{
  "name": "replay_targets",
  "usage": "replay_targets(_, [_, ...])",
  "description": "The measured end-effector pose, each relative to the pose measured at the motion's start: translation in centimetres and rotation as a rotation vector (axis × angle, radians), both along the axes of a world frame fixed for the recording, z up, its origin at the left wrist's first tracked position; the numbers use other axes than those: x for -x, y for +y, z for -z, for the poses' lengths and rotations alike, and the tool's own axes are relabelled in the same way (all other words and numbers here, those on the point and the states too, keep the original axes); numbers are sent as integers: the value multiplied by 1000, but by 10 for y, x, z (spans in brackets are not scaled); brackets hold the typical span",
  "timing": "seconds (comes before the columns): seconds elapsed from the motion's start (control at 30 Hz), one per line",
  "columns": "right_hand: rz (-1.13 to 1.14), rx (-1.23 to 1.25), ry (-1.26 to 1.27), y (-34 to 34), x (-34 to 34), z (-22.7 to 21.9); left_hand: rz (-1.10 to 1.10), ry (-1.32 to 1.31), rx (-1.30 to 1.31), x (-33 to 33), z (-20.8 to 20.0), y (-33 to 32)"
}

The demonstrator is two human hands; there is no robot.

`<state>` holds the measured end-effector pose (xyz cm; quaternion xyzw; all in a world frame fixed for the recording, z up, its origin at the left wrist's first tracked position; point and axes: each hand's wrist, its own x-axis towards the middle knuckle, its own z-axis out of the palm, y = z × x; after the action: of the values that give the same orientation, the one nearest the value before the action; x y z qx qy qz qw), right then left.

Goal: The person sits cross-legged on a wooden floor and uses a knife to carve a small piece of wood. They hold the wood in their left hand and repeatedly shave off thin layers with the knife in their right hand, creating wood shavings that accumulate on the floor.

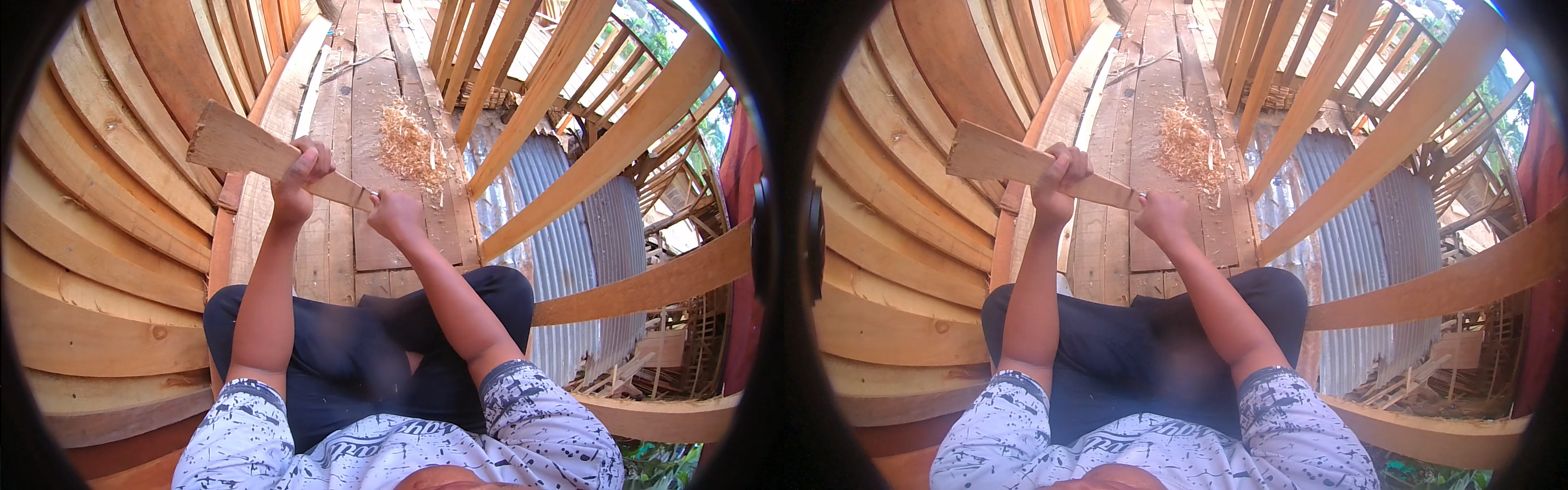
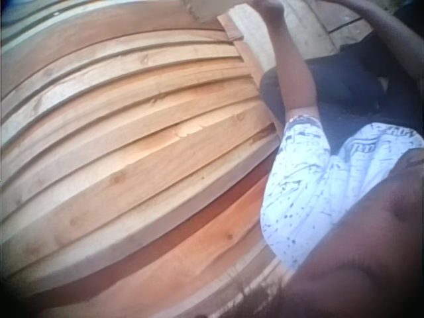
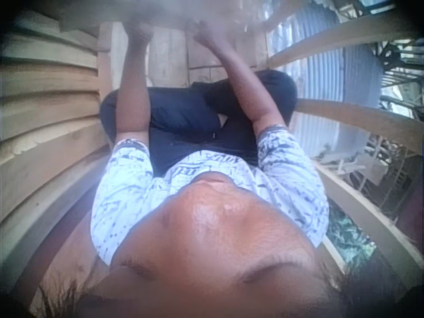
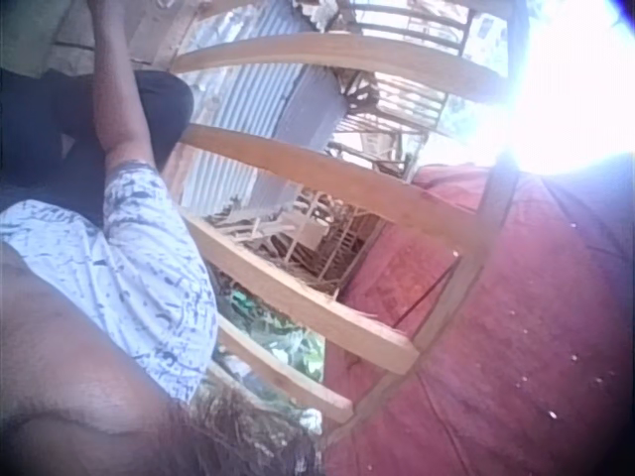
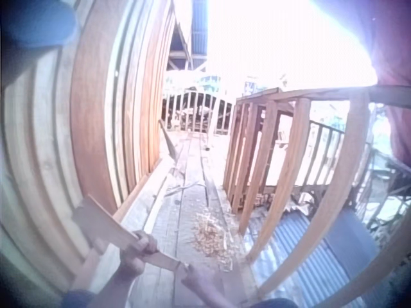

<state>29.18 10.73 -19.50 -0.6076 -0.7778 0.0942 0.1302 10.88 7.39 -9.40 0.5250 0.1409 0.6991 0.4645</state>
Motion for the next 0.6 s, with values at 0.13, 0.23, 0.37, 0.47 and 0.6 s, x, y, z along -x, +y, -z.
replay_targets(0.13, [100,175,-76,4,-29,3,22,71,-26,-1,4,1])
replay_targets(0.23, [161,111,131,7,-32,-10,0,75,-26,-4,3,1])
replay_targets(0.37, [100,36,611,-5,-9,-77,-42,52,-6,-4,1,0])
replay_targets(0.47, [-54,59,880,-3,-1,-44,-41,34,-21,-8,0,1])
replay_targets(0.6, [-49,66,502,2,4,36,-96,2,-42,-13,-1,1])
